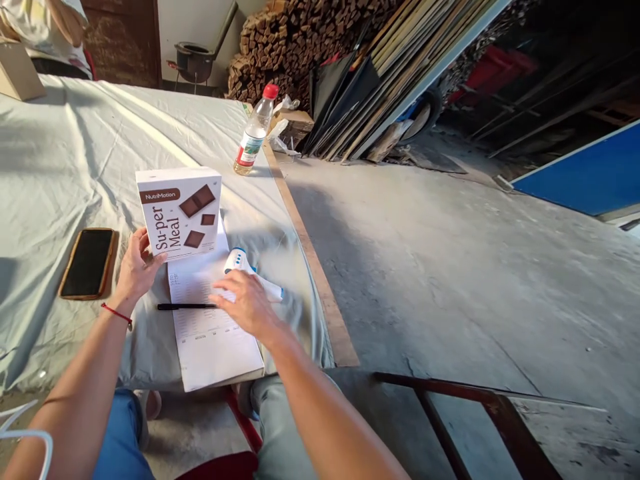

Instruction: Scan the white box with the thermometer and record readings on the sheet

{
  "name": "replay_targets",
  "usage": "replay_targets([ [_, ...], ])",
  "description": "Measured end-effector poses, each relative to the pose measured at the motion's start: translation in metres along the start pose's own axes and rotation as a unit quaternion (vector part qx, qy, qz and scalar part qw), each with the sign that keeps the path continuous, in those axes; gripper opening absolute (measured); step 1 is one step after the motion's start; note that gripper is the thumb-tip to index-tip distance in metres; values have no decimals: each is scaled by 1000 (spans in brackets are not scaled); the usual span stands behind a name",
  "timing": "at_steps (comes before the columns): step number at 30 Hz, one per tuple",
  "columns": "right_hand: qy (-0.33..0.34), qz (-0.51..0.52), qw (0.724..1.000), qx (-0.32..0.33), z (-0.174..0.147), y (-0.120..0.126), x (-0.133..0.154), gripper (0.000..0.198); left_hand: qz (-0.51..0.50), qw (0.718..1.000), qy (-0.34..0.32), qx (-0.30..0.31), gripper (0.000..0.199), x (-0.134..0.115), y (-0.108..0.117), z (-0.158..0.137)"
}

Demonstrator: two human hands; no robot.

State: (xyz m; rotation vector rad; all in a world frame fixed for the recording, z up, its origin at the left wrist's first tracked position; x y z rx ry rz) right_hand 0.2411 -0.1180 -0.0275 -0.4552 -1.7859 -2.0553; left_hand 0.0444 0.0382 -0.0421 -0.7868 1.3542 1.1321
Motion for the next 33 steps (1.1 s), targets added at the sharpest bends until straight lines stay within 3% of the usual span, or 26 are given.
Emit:
replay_targets([
  [4,73,10,995,65,0,-22,15,4,120,992,-9,-35,59,-2,7,-5],
  [7,89,67,992,65,0,-20,16,10,214,976,-24,-42,45,-8,10,-11],
  [10,43,206,977,23,0,-13,14,11,276,958,-16,-73,36,-7,16,-19],
  [13,-17,331,941,-63,0,-10,16,20,317,943,11,-99,22,-4,22,-29],
  [16,-43,381,914,-132,3,-16,24,17,324,945,16,-34,14,-5,17,-41],
  [20,-65,420,892,-155,12,-35,36,23,323,945,-7,58,18,-10,3,-55],
  [26,-95,426,879,-193,21,-61,40,21,373,924,-39,76,26,-1,-7,-60],
  [30,-67,394,896,-195,24,-67,39,21,418,904,-43,81,28,1,-10,-60],
  [33,-53,373,908,-183,24,-69,39,21,416,905,-27,80,26,-1,-11,-58],
])
Point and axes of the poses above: each hand's wrist, its own z-axis towards the middle knuckle, its own y-axis out of the back of the hand, x = y × z, the point moved 4 cm from there along z, towards the middle knuckle, and after that the axes turned 8 degrees about y, right-handed, at the moved point
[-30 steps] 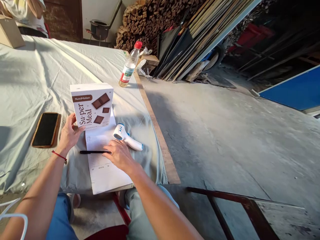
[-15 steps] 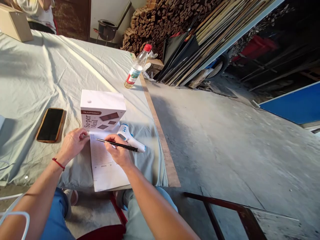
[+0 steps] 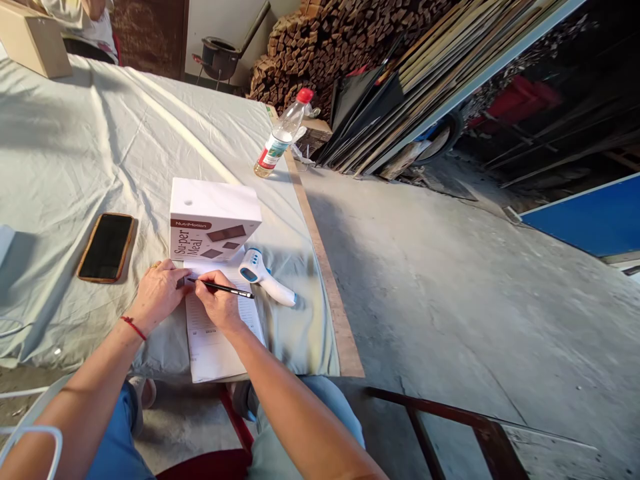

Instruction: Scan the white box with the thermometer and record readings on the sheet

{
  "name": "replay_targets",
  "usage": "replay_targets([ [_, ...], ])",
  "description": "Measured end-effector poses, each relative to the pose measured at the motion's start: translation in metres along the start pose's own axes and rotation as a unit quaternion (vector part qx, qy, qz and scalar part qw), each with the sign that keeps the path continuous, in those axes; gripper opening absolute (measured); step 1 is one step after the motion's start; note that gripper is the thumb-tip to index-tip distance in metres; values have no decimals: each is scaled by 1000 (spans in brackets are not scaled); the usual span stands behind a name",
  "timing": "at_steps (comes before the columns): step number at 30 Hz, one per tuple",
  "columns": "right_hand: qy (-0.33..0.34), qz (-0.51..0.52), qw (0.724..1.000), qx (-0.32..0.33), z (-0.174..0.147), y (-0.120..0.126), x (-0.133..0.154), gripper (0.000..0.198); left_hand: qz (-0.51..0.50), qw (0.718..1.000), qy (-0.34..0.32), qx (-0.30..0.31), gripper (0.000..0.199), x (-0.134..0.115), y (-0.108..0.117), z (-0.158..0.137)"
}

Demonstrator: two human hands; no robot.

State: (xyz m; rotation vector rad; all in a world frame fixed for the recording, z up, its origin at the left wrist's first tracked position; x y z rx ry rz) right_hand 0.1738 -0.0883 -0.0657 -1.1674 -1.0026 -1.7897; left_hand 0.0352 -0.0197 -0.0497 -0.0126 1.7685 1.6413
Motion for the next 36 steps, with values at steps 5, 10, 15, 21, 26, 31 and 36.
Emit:
replay_targets([
  [5,4,-16,1000,18,0,0,-1,22,1,1000,17,16,26,-2,1,3],
  [10,-1,-22,999,26,0,-1,-3,21,17,999,19,21,29,-2,0,3],
  [15,13,-31,999,40,0,-2,-5,19,29,999,20,27,31,-3,0,3],
  [21,44,-36,998,12,-1,-2,-6,20,44,997,43,51,33,-10,4,3],
  [26,69,-33,997,8,-1,-2,-8,20,63,995,48,66,35,-12,6,3],
  [31,74,-42,996,-3,-1,-1,-9,19,66,995,46,61,34,-12,6,3],
  [36,77,-62,995,2,-1,-1,-10,18,64,995,46,68,36,-12,6,3],
])
Point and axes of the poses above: each hand's wrist, its own z-axis towards the middle knuckle, its own y-axis out of the back of the hand, x = y × z, the point moved 4 cm from there along z, towards the middle knuckle, and after that the axes turned 8 degrees about y, right-handed, at the moved point
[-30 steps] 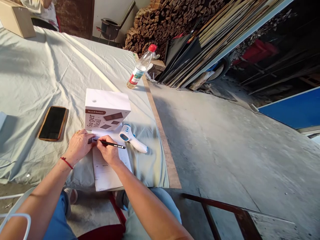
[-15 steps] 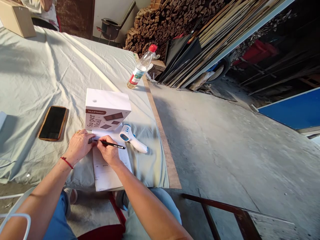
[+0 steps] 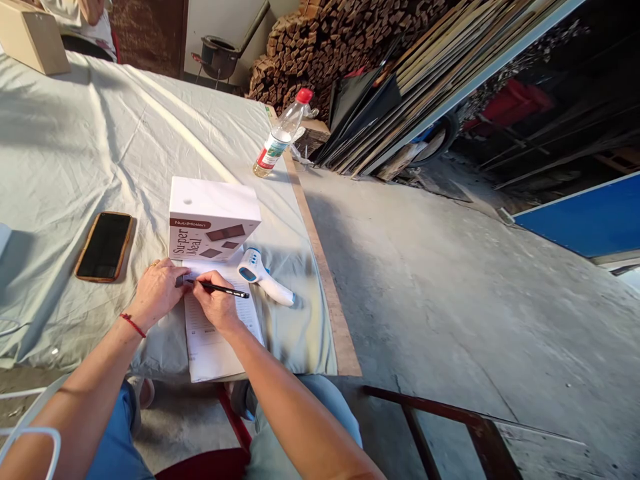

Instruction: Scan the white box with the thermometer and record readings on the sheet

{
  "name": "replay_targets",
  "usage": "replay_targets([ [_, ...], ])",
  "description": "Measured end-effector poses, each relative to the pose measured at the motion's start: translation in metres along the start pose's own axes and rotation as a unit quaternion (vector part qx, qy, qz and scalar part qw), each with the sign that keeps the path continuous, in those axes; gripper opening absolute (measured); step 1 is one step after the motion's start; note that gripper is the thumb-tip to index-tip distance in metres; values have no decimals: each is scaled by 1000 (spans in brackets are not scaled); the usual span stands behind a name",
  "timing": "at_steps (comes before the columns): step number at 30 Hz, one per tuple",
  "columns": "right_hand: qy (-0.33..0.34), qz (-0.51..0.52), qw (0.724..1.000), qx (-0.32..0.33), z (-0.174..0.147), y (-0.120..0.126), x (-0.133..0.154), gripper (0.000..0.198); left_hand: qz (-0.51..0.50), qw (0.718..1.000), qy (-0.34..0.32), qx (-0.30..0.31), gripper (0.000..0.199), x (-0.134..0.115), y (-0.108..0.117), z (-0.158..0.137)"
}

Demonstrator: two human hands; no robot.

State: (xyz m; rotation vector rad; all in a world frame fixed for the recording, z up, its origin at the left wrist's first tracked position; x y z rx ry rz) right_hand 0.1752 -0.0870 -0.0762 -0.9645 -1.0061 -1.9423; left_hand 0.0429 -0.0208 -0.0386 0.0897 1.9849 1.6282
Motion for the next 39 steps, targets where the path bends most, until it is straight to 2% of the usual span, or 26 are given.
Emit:
replay_targets([
  [9,9,-3,1000,-20,-1,1,-1,18,-1,1000,8,11,35,-2,1,0],
  [16,30,-4,999,-40,-2,2,1,15,-16,1000,1,-6,33,0,2,-1],
  [26,16,-4,999,-43,-2,2,0,15,2,999,27,27,34,-6,6,-2],
  [39,-6,-12,999,-32,-2,1,0,15,-35,999,-16,-21,32,5,-1,0],
])
Point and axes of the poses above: each hand's wrist, its own z-axis towards the middle knuckle, its own y-axis out of the back of the hand, x = y × z, the point moved 4 cm from there along z, towards the middle knuckle, and after that the axes turned 8 degrees about y, right-handed, at the moved point
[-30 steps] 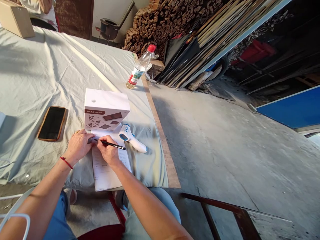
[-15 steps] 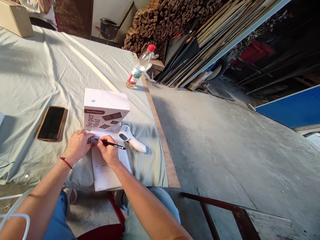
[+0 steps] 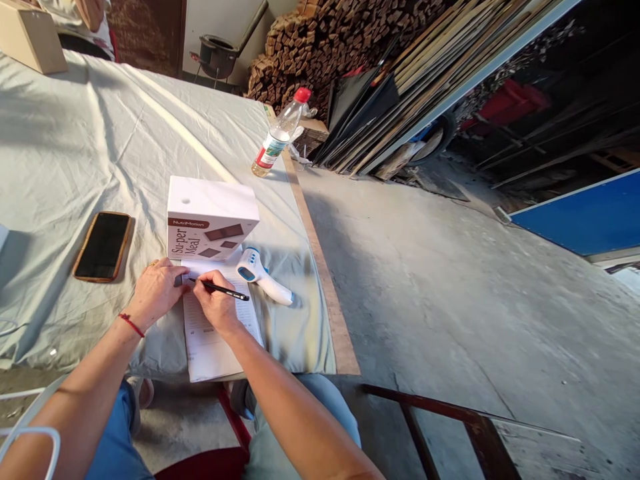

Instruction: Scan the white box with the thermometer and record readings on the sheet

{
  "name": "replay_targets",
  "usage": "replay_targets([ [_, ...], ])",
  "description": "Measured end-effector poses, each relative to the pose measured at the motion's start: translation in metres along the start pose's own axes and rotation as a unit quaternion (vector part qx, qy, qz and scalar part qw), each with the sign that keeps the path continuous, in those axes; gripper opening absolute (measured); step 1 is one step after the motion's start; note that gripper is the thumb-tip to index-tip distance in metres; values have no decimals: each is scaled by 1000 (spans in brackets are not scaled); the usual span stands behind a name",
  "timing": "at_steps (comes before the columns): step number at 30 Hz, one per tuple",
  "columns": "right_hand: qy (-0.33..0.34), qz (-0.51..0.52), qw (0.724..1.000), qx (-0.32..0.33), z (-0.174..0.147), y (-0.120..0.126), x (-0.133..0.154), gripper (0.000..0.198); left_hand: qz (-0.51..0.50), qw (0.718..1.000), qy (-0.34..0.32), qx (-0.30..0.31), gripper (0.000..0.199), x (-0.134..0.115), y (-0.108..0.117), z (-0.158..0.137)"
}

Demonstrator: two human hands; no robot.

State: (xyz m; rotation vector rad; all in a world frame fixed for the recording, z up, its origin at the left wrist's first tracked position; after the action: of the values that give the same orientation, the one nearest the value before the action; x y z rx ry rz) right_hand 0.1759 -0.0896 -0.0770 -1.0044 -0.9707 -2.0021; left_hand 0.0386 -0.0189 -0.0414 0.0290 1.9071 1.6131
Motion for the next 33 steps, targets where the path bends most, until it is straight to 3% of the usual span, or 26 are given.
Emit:
replay_targets([
  [15,8,-14,1000,-20,-1,0,2,15,20,999,20,23,35,-6,3,0],
  [20,56,-65,996,-13,4,19,16,9,3,1000,9,8,34,-3,1,1],
  [23,98,-143,984,39,6,43,30,9,-30,999,10,6,33,3,1,4],
  [27,87,-287,941,156,1,66,31,22,-105,994,27,18,20,22,11,11],
  [31,58,-339,897,278,-6,67,25,23,-137,980,117,-85,20,39,29,20],
  [33,56,-331,888,313,-5,66,24,21,-206,961,133,-123,35,38,32,25],
])
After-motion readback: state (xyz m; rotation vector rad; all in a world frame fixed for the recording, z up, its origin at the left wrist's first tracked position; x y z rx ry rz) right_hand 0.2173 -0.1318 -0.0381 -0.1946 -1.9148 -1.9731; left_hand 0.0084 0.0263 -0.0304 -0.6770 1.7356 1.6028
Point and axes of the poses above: each hand's wrist, its own z-axis towards the middle knuckle, its own y-axis out of the back of the hand, x = y × z, the point moved 4 cm from there along z, towards the middle knuckle, and after that the axes turned 8 degrees about y, right-handed, at the moved point
